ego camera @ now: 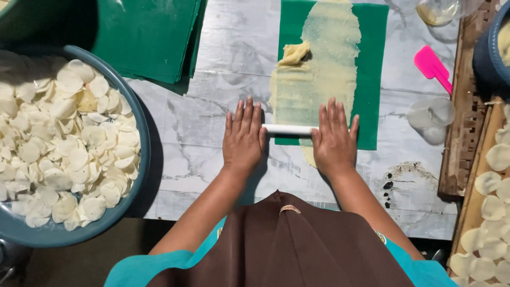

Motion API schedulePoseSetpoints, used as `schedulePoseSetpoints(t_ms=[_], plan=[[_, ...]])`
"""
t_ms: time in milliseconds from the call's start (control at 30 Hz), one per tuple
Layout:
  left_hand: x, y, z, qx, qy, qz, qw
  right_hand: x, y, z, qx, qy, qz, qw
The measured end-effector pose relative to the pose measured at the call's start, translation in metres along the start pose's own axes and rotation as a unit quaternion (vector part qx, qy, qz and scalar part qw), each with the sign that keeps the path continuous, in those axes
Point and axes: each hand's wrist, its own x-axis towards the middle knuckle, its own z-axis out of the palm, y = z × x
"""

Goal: Rolling out dough into thin sheets using a rolling pin on a flat surface.

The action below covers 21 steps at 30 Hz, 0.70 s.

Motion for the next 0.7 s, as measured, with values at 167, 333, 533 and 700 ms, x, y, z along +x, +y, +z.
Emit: schedulePoseSetpoints(t_ms=[167, 333, 533, 700], plan=[[-0.048, -0.015, 0.011, -0.021, 0.065, 0.07, 0.995, -0.041, 0.002, -0.003, 0.038, 0.007, -0.016, 0.999], [-0.025, -0.036, 0.023, 0.013, 0.197, 0.159, 0.967, -0.038, 0.031, 0.004, -0.042, 0.063, -0.085, 0.993], [0.091, -0.028, -0.026, -0.004, 0.328, 0.226, 0.917, 0.068, 0.056, -0.038, -0.015, 0.142, -0.147, 0.979], [0.174, -0.038, -0.01, 0.006, 0.349, 0.215, 0.912, 0.144, 0.081, -0.021, 0.003, 0.171, -0.162, 0.972]])
